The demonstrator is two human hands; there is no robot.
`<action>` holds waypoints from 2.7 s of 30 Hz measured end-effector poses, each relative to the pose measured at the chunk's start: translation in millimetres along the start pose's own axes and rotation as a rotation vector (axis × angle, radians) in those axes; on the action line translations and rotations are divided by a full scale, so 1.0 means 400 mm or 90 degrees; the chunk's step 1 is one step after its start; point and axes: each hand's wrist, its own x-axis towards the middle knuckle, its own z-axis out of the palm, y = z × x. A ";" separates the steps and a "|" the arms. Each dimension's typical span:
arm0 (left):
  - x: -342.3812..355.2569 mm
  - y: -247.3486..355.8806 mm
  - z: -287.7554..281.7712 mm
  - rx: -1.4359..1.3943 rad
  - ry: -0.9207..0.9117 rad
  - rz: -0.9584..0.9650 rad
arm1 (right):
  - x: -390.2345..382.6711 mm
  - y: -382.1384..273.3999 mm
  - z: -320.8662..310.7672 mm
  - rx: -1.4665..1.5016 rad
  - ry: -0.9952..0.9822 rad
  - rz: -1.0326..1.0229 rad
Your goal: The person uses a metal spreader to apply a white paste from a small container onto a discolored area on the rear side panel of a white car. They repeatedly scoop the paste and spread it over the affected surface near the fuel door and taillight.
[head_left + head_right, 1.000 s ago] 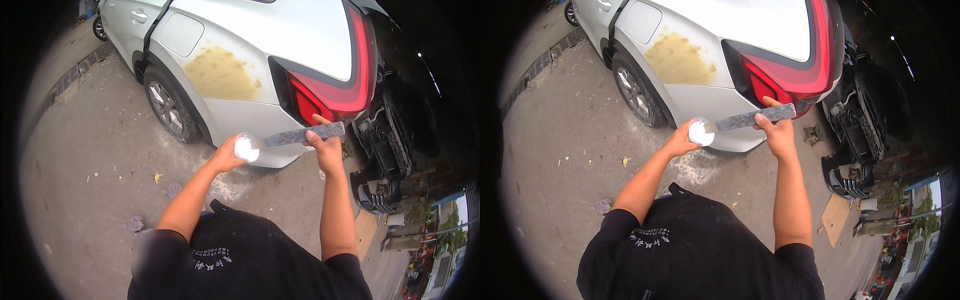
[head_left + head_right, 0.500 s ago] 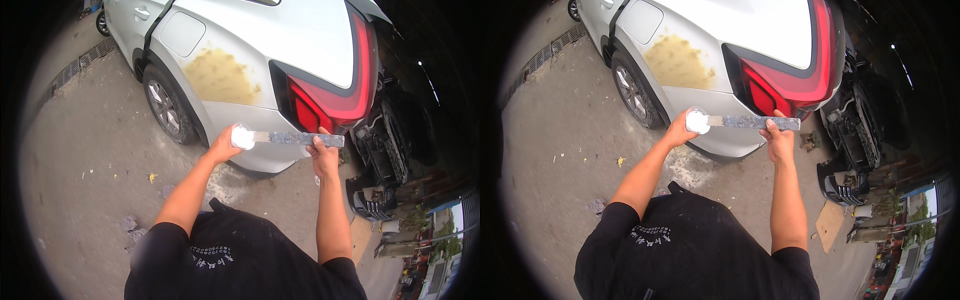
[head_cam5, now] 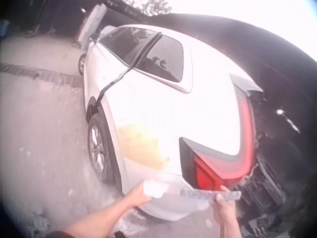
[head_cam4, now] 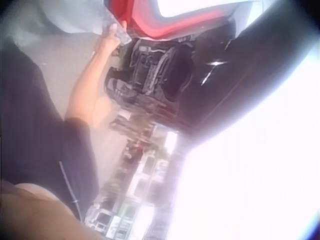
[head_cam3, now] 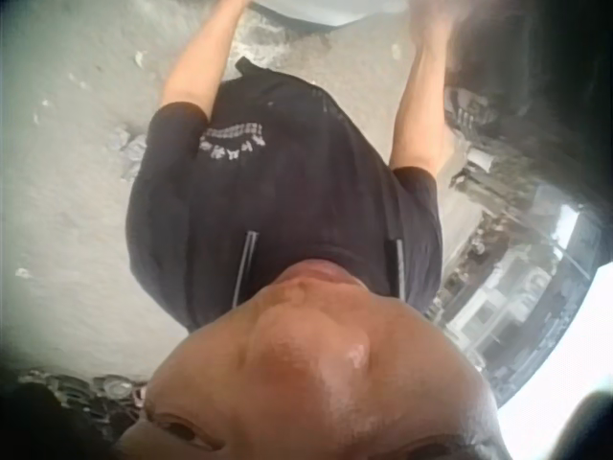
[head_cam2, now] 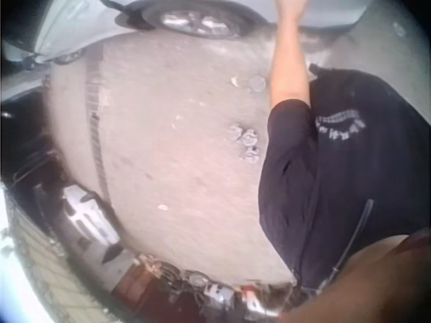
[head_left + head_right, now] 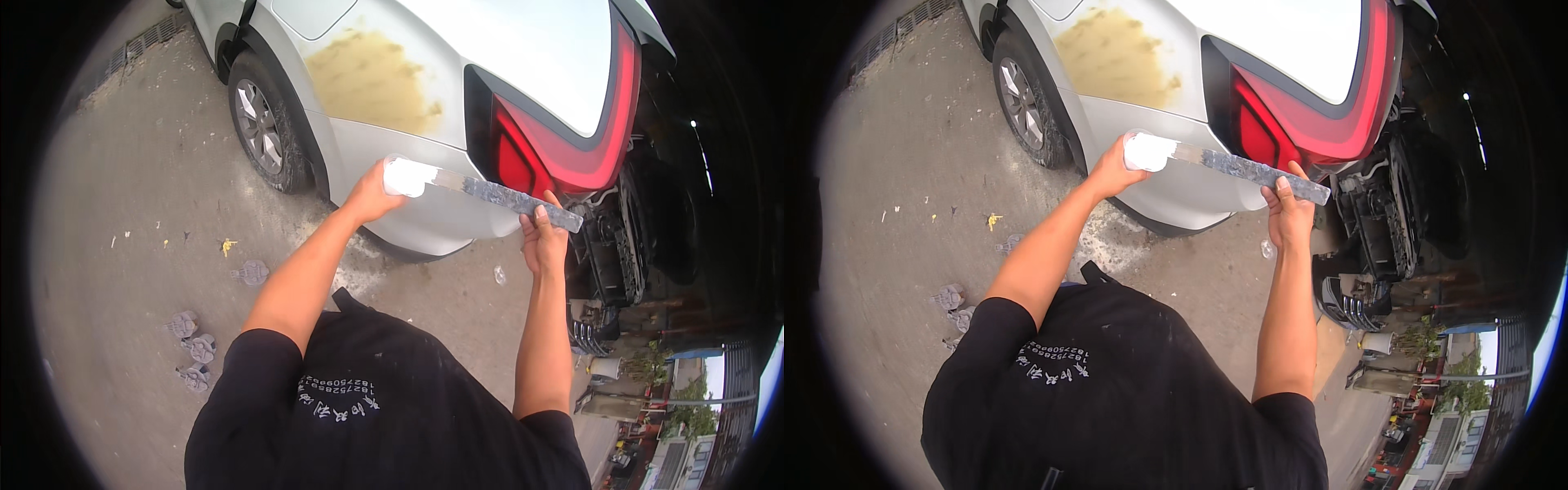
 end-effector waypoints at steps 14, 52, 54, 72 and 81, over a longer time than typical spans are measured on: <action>0.003 -0.010 -0.006 0.013 0.044 -0.006 | 0.006 0.001 0.014 0.054 0.004 -0.026; -0.127 0.113 0.291 0.171 0.269 -0.082 | 0.080 -0.041 -0.155 0.002 -0.240 -0.180; -0.120 0.069 0.281 0.160 0.299 -0.073 | 0.076 -0.047 -0.147 0.000 -0.240 -0.190; -0.061 0.047 0.237 0.160 0.306 -0.062 | 0.097 -0.041 -0.111 -0.003 -0.193 -0.277; -0.062 0.057 0.207 0.140 0.286 -0.073 | 0.088 -0.042 -0.089 -0.013 -0.186 -0.260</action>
